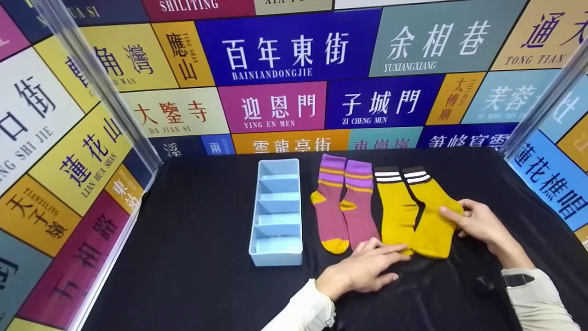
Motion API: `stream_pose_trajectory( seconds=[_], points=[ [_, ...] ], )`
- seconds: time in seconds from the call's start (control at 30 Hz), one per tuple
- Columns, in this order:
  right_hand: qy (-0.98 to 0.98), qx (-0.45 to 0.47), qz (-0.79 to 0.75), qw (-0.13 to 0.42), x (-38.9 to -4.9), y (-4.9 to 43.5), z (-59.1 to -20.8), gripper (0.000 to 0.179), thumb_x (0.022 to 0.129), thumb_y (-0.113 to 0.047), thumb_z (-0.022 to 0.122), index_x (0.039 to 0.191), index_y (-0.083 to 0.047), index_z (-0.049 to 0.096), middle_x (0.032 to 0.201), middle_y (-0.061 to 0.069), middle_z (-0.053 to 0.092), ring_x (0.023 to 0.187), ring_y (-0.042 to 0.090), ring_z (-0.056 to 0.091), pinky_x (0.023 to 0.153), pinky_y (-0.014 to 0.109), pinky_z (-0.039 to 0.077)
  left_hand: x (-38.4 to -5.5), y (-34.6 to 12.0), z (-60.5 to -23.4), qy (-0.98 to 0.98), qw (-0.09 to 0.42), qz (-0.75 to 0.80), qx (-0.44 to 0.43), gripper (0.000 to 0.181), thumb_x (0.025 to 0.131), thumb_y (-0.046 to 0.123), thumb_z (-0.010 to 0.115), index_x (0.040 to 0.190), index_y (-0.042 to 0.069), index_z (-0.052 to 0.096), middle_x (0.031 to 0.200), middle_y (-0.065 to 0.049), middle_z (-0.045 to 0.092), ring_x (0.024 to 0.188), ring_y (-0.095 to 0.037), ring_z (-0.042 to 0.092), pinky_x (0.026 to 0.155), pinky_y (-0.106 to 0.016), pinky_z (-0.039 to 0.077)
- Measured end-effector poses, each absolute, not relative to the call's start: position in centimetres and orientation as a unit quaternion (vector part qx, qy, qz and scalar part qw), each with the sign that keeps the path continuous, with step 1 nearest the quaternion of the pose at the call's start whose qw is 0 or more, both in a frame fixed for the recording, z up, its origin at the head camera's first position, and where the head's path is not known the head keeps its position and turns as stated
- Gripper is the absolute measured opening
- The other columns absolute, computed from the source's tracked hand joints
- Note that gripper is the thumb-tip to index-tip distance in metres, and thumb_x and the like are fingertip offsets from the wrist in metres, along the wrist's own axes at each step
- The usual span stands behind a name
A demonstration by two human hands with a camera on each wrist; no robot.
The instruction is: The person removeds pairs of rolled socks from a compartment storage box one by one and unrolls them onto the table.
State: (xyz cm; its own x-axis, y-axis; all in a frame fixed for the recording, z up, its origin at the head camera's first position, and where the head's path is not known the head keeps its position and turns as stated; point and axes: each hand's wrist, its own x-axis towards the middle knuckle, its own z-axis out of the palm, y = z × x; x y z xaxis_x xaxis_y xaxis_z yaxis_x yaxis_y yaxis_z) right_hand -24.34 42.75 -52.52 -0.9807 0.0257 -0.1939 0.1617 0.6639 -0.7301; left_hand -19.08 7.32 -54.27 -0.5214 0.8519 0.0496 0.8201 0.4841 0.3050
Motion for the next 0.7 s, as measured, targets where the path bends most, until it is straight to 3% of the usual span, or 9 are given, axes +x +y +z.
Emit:
stream_pose_trajectory(
  seconds=[0.2,0.27,0.43,0.5,0.57,0.63,0.7],
  points=[
    [0.905,0.016,-0.401,0.142,-23.6,42.1,-52.0,0.104,0.094,-0.047,0.083,0.164,0.005,0.026,0.083,0.002,0.066,0.07,0.021,0.065,0.065,0.03,0.057,-19.3,7.3,-54.3,0.862,0.052,0.148,0.482,0.052,0.111,0.044,0.057,0.162,0.037,0.048,0.176,0.015,0.033,0.14,-0.011,0.044,0.113,-0.029,0.037],
    [0.899,0.002,-0.409,0.155,-23.5,42.3,-51.8,0.106,0.096,-0.039,0.083,0.167,0.006,0.017,0.084,0.004,0.062,0.07,0.021,0.063,0.065,0.029,0.055,-19.4,7.3,-54.4,0.861,0.048,0.153,0.482,0.051,0.11,0.044,0.058,0.16,0.037,0.05,0.175,0.015,0.036,0.14,-0.011,0.045,0.113,-0.029,0.038],
    [0.881,-0.018,-0.44,0.175,-23.3,43.0,-51.3,0.105,0.099,-0.025,0.08,0.17,0.004,0.007,0.107,0.012,0.069,0.076,0.019,0.063,0.067,0.029,0.055,-19.6,7.2,-54.4,0.858,0.043,0.164,0.485,0.049,0.11,0.043,0.059,0.158,0.035,0.054,0.171,0.016,0.041,0.142,-0.012,0.045,0.111,-0.029,0.039],
    [0.88,-0.02,-0.435,0.188,-23.3,43.0,-51.2,0.107,0.099,-0.028,0.08,0.17,0.003,0.006,0.112,0.013,0.072,0.08,0.02,0.065,0.068,0.029,0.054,-19.7,7.1,-54.2,0.857,0.047,0.165,0.485,0.049,0.109,0.043,0.06,0.157,0.035,0.054,0.171,0.015,0.042,0.143,-0.012,0.045,0.112,-0.03,0.039],
    [0.892,-0.016,-0.411,0.189,-23.3,42.7,-51.0,0.11,0.1,-0.036,0.079,0.17,0.004,0.005,0.107,0.015,0.073,0.08,0.023,0.067,0.067,0.031,0.054,-19.7,6.9,-54.0,0.857,0.054,0.167,0.485,0.049,0.109,0.042,0.061,0.157,0.035,0.054,0.171,0.015,0.042,0.145,-0.012,0.044,0.114,-0.03,0.039],
    [0.923,-0.01,-0.354,0.153,-23.5,42.2,-50.8,0.113,0.1,-0.048,0.077,0.169,0.007,0.006,0.104,0.017,0.072,0.081,0.027,0.065,0.068,0.034,0.053,-19.9,6.7,-53.6,0.856,0.064,0.172,0.483,0.05,0.109,0.041,0.062,0.157,0.034,0.054,0.171,0.014,0.043,0.148,-0.012,0.043,0.119,-0.031,0.038],
    [0.951,0.005,-0.295,0.093,-23.8,41.5,-50.4,0.115,0.099,-0.057,0.073,0.168,0.009,0.008,0.109,0.025,0.067,0.089,0.035,0.064,0.077,0.046,0.056,-20.0,6.3,-53.1,0.857,0.072,0.179,0.478,0.05,0.109,0.04,0.062,0.158,0.033,0.054,0.171,0.011,0.043,0.152,-0.013,0.042,0.124,-0.034,0.036]
  ],
)
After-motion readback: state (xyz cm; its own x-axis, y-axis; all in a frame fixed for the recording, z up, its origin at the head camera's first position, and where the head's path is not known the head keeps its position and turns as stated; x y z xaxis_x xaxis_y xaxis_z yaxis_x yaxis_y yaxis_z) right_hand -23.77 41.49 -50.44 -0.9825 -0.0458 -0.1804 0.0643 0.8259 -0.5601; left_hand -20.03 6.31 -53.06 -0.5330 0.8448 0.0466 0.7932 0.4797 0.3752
